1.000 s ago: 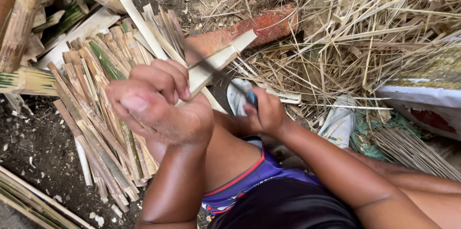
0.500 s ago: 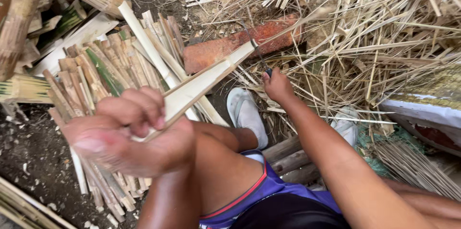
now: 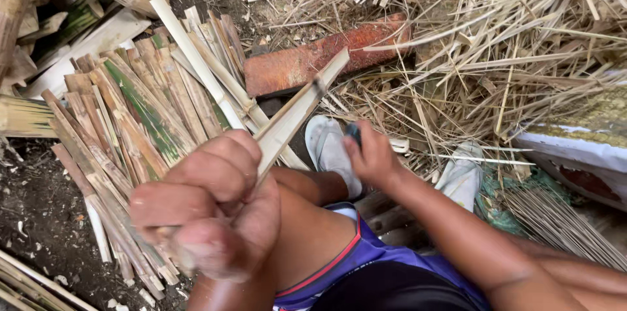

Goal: The person uses a knife to split bamboo strips into thinner pieces. They hold the bamboo with one hand and use the knife to carefully separate the material, placing the finished strips on a pile.

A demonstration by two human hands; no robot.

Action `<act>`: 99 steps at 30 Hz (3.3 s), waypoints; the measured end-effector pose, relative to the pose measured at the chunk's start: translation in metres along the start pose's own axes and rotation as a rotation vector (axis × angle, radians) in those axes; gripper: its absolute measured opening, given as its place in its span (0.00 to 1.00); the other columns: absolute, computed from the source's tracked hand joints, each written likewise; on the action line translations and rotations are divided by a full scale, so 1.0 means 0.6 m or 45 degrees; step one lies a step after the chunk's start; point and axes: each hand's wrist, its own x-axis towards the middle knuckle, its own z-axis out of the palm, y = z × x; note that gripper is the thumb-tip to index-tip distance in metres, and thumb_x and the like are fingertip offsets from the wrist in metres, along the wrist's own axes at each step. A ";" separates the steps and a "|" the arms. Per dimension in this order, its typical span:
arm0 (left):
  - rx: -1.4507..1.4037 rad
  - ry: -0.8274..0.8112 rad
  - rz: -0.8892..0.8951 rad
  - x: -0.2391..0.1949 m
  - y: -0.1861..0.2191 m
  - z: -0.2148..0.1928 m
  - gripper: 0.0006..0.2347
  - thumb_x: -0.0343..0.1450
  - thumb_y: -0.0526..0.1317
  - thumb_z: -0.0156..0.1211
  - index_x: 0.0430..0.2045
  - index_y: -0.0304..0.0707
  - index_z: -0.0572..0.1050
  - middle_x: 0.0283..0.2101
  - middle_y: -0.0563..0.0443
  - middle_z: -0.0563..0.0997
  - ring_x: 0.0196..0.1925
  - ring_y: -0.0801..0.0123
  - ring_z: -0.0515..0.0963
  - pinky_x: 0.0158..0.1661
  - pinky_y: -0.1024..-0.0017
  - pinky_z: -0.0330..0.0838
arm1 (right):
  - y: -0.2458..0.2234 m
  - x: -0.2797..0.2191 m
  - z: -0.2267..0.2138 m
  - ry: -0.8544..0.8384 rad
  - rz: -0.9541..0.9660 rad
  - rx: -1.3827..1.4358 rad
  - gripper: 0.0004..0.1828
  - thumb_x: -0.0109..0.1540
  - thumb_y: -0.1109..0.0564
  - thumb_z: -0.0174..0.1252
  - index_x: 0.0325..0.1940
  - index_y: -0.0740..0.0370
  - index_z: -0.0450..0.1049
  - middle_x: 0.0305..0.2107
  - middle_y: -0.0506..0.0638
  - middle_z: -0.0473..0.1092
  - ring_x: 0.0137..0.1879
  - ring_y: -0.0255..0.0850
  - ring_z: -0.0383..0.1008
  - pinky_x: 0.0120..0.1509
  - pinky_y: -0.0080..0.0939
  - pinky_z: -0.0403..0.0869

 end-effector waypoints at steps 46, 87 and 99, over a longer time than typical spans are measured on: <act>-0.032 0.103 -0.226 0.039 -0.026 -0.027 0.25 0.82 0.60 0.44 0.38 0.30 0.70 0.31 0.41 0.71 0.29 0.60 0.73 0.36 0.60 0.75 | -0.025 -0.011 -0.042 0.034 0.168 -0.053 0.25 0.68 0.47 0.50 0.61 0.69 0.64 0.29 0.66 0.73 0.34 0.64 0.77 0.39 0.57 0.73; -0.247 -0.424 -0.242 0.057 -0.046 -0.006 0.16 0.70 0.47 0.68 0.33 0.29 0.73 0.26 0.42 0.79 0.27 0.61 0.83 0.26 0.67 0.82 | -0.038 0.009 -0.033 0.119 -0.171 0.128 0.16 0.70 0.49 0.52 0.48 0.67 0.66 0.23 0.56 0.70 0.28 0.50 0.75 0.35 0.48 0.73; -0.250 -0.127 -0.237 0.055 -0.061 -0.026 0.23 0.72 0.56 0.69 0.32 0.32 0.69 0.22 0.46 0.71 0.22 0.65 0.74 0.26 0.68 0.72 | 0.298 0.073 0.055 -0.004 0.545 -0.358 0.23 0.69 0.41 0.54 0.41 0.68 0.71 0.31 0.68 0.74 0.37 0.65 0.77 0.42 0.61 0.73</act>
